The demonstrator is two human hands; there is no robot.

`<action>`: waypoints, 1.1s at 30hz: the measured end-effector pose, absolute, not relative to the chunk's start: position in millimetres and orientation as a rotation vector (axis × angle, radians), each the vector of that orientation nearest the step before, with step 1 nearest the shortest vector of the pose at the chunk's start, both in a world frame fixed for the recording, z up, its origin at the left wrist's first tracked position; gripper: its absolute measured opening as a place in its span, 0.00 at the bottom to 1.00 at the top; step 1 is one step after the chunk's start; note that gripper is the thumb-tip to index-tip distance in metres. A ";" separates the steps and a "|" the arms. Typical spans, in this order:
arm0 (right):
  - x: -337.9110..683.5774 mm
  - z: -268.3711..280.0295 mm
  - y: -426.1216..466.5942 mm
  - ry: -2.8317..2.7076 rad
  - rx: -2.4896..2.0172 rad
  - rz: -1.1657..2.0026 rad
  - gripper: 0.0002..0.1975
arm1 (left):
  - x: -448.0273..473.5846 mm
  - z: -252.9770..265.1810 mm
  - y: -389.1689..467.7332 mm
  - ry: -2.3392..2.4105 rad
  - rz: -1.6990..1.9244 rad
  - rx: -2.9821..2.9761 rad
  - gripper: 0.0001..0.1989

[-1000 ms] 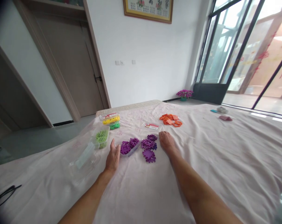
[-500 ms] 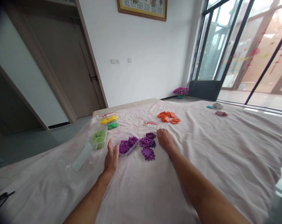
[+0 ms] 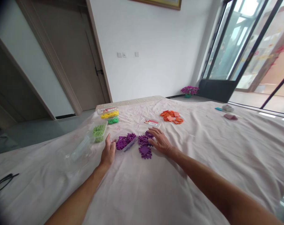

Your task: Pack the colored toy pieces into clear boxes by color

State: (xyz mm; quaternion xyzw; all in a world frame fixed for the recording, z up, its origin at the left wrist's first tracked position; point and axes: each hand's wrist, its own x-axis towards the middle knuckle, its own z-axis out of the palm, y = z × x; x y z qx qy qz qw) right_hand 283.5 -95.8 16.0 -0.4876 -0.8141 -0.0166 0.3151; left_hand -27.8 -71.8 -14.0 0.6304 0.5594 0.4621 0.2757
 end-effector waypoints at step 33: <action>320.5 11.7 58.0 -2.323 -1.272 0.303 0.22 | -10.7 -12.2 -5.9 1.230 1.442 1.284 0.28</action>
